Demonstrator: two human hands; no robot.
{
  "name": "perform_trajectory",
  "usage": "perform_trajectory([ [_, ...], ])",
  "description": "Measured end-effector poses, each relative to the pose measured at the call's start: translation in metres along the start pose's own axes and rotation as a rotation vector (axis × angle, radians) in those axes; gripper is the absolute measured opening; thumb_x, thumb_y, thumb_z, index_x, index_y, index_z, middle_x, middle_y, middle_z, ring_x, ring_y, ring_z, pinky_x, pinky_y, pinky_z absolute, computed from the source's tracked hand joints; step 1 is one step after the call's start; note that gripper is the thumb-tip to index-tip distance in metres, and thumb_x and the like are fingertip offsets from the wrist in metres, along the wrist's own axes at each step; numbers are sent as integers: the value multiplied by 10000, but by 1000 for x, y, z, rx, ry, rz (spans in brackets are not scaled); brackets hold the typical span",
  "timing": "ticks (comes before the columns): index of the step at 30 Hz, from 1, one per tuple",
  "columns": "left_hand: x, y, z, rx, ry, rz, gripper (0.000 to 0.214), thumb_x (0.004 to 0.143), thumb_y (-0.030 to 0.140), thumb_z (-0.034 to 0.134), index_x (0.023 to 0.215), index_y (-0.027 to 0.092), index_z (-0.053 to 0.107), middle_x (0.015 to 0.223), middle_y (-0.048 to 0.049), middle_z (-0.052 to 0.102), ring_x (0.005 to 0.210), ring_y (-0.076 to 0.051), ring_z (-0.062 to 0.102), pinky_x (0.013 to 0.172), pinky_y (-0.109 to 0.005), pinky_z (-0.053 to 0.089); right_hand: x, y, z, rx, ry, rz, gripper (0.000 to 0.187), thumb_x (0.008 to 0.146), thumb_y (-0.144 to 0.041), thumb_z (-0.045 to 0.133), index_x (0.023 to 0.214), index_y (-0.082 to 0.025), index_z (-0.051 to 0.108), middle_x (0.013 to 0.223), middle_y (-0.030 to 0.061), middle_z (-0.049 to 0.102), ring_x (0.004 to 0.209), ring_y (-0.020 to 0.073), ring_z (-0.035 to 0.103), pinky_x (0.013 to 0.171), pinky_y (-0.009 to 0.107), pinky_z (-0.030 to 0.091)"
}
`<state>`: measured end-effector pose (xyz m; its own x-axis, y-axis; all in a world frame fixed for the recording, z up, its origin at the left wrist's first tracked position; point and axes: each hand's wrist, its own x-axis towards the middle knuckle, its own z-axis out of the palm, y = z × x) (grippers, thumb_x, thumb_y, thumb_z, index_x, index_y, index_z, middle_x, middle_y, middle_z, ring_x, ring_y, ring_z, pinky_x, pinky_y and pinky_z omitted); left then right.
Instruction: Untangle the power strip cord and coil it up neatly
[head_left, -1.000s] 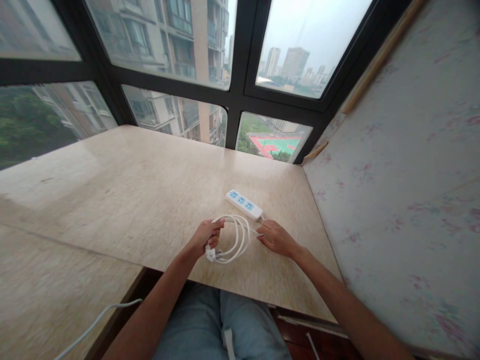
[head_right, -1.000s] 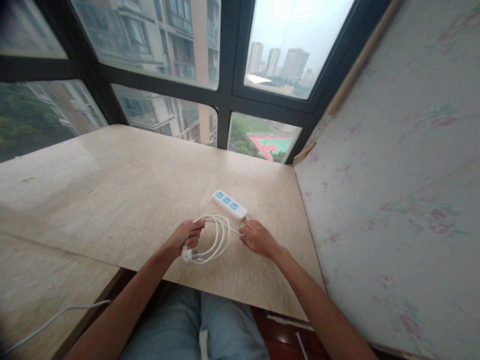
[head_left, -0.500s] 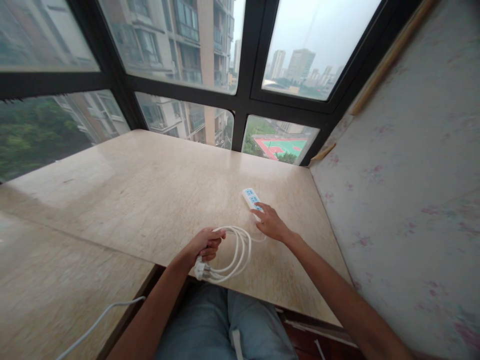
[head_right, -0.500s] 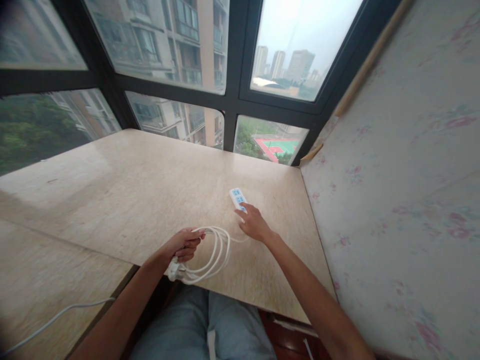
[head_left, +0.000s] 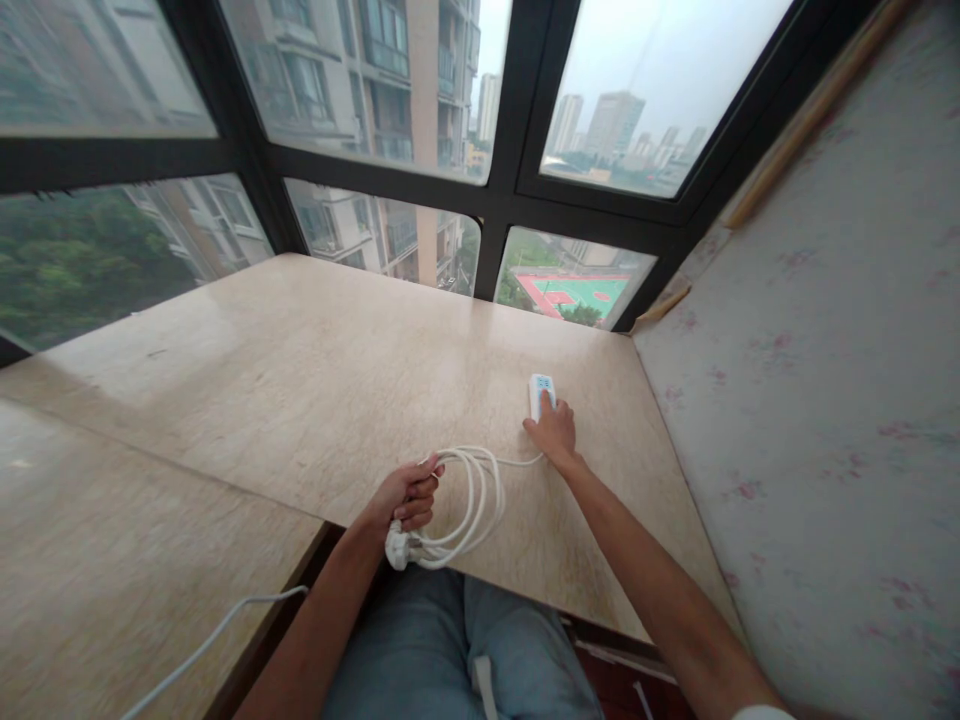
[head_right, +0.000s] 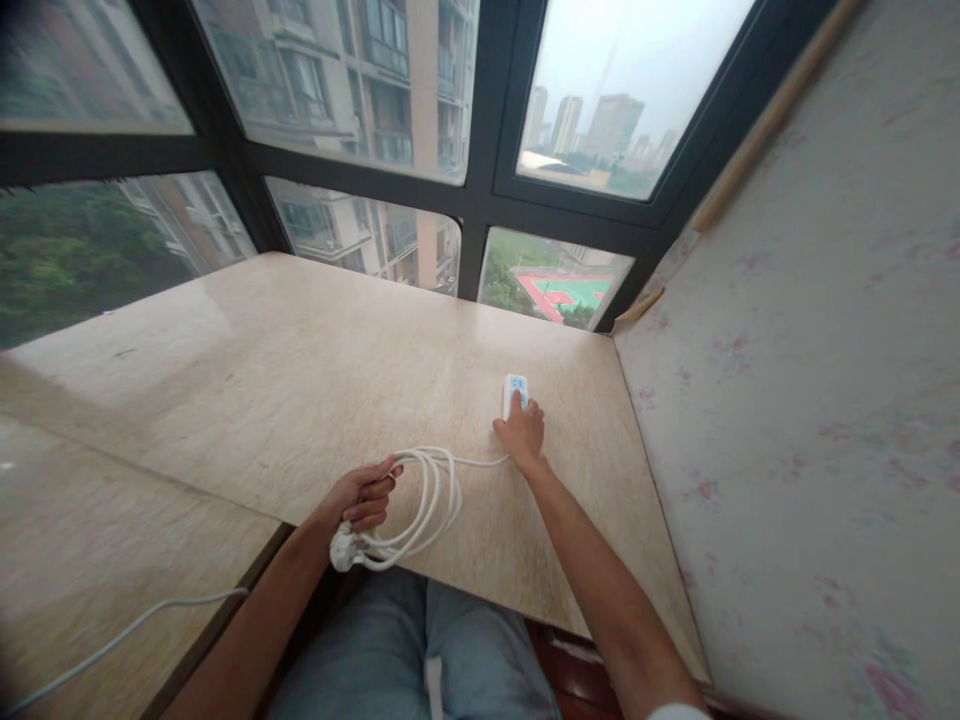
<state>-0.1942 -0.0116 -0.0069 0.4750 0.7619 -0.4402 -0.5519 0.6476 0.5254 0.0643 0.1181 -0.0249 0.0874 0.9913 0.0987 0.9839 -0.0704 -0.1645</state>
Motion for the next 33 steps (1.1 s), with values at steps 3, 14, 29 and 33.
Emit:
perform_trajectory([
  [3, 7, -5, 0, -184, 49, 75, 341, 990, 323, 348, 758, 138, 515, 425, 109, 175, 253, -38, 90, 240, -158, 180, -13, 8, 0, 11, 94, 124, 668, 815, -298, 538, 1449, -168, 369, 1423, 233, 328, 1223, 374, 432, 947, 463, 383],
  [14, 30, -19, 26, -372, 396, 505, 295, 938, 380, 478, 725, 182, 429, 428, 105, 199, 276, -44, 189, 315, -188, 191, -58, 58, -11, 53, -158, -289, 545, 897, -625, 408, 1185, -206, 605, 1523, 162, 284, 1436, 334, 160, 1087, 622, 108],
  [29, 88, -29, 52, -221, 706, 770, 339, 913, 464, 399, 706, 216, 297, 487, 104, 215, 347, -57, 242, 417, -199, 276, -88, 56, -38, 134, -188, -226, 523, 832, -551, 577, 1205, -185, 570, 1108, 122, 628, 1004, 261, 606, 804, 339, 448],
  [33, 115, -46, 69, -174, 808, 825, 315, 886, 462, 390, 725, 220, 270, 536, 93, 305, 416, -59, 364, 499, -192, 371, -98, 37, -34, 128, -169, -38, 532, 849, -593, 517, 1189, -187, 560, 1081, 152, 613, 937, 278, 627, 703, 338, 449],
])
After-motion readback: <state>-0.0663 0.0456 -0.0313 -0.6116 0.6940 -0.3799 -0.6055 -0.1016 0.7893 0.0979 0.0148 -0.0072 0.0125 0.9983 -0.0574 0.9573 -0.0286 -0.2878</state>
